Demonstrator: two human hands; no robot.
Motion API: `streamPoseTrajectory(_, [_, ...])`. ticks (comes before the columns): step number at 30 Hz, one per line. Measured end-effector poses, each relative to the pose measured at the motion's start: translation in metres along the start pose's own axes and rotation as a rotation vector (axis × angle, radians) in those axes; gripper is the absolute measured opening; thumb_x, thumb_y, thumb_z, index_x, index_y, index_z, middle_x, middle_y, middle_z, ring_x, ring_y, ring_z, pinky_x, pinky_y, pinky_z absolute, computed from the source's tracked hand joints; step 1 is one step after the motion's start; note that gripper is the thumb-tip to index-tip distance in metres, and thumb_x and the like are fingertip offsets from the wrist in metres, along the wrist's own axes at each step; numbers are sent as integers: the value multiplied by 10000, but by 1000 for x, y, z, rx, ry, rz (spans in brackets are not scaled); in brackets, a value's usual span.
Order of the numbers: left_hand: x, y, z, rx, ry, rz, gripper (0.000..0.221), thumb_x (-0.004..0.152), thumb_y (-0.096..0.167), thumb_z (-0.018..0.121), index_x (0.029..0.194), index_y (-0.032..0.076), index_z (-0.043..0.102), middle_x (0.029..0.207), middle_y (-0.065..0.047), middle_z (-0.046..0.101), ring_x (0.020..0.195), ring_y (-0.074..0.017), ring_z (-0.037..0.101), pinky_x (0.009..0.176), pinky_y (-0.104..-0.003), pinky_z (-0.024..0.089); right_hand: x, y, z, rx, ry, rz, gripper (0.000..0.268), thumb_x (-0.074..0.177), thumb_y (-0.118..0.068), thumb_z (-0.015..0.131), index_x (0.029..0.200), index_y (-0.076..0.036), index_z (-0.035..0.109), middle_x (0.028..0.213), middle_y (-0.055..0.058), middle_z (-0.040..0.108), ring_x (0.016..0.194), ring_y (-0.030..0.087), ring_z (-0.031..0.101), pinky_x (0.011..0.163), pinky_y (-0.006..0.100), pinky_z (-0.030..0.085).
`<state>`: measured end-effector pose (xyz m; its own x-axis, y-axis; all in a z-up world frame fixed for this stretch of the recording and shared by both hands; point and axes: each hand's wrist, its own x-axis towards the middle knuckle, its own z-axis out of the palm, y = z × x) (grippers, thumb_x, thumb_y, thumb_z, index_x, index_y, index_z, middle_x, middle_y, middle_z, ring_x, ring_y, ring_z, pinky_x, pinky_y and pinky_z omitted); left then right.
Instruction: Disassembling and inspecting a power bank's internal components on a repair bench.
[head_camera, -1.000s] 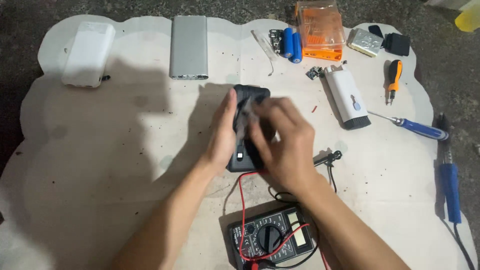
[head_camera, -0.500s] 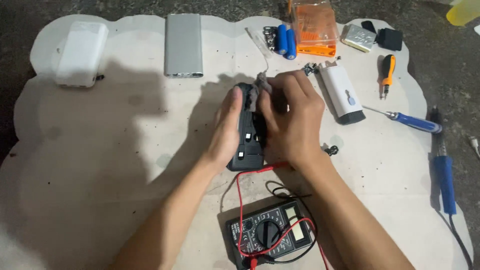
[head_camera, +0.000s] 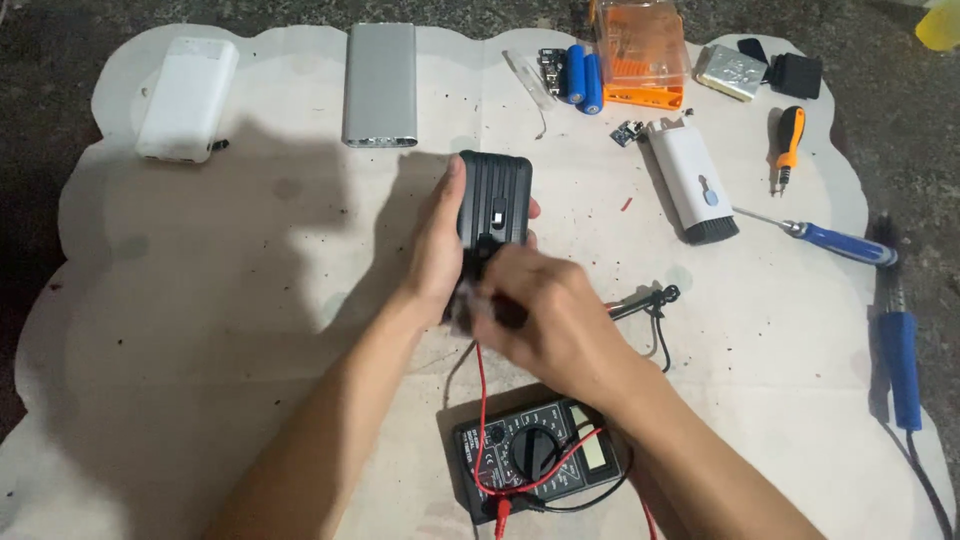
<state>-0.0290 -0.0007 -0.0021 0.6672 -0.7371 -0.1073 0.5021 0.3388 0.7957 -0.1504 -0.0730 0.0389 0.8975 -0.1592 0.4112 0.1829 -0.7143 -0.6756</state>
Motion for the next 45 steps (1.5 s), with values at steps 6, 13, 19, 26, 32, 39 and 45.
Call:
streamPoseTrajectory(6, [0, -6, 0, -11, -38, -19, 564, 984, 602, 508, 1133, 77, 652, 868, -229, 733, 670, -298, 761, 532, -391, 643, 8, 28, -42, 171, 166, 125, 190, 803, -60, 856, 926, -46, 713, 813, 130, 676, 700, 284, 668, 648, 380, 569])
streamPoseTrajectory(13, [41, -32, -50, 318, 47, 114, 771, 998, 677, 480, 1443, 51, 542, 1401, -255, 574, 1243, -336, 613, 1091, -489, 502, 19, 30, -28, -83, 280, 23, 162, 879, -86, 867, 975, -56, 740, 848, 113, 655, 701, 301, 669, 593, 366, 558])
streamPoseTrajectory(19, [4, -4, -3, 25, 59, -50, 684, 950, 666, 466, 1087, 51, 730, 967, -212, 759, 780, -254, 766, 654, -354, 640, 3, 9, -12, 17, 59, 202, 191, 746, -122, 864, 831, -38, 714, 658, 176, 661, 582, 349, 687, 541, 380, 560])
streamPoseTrajectory(26, [0, 4, 10, 6, 34, -12, 624, 946, 635, 524, 1025, 55, 739, 912, -190, 775, 738, -215, 770, 625, -339, 647, 0, 43, -31, -36, -18, 301, 302, 663, -169, 903, 830, -16, 702, 669, 233, 679, 625, 417, 690, 603, 472, 547])
streamPoseTrajectory(32, [6, 15, 1, -28, 12, -23, 687, 895, 658, 561, 1067, 13, 723, 912, -245, 765, 761, -304, 785, 634, -418, 683, 6, 59, -51, -172, 74, 338, 274, 717, -148, 929, 807, -6, 712, 640, 199, 664, 614, 369, 700, 585, 415, 542])
streamPoseTrajectory(39, [-1, 29, 5, 169, 24, 31, 658, 919, 628, 526, 1178, 44, 685, 986, -222, 782, 764, -252, 782, 566, -371, 656, 7, 66, -48, -24, 105, 480, 222, 829, -176, 877, 946, -39, 746, 712, 144, 687, 668, 214, 637, 640, 351, 535])
streamPoseTrajectory(45, [14, 14, -10, 389, 78, 97, 718, 928, 684, 525, 1343, 98, 562, 1276, -213, 622, 1118, -324, 592, 869, -474, 461, 9, 71, -47, -50, 60, 453, 230, 873, -171, 840, 1005, -8, 744, 713, 191, 676, 688, 259, 663, 627, 401, 542])
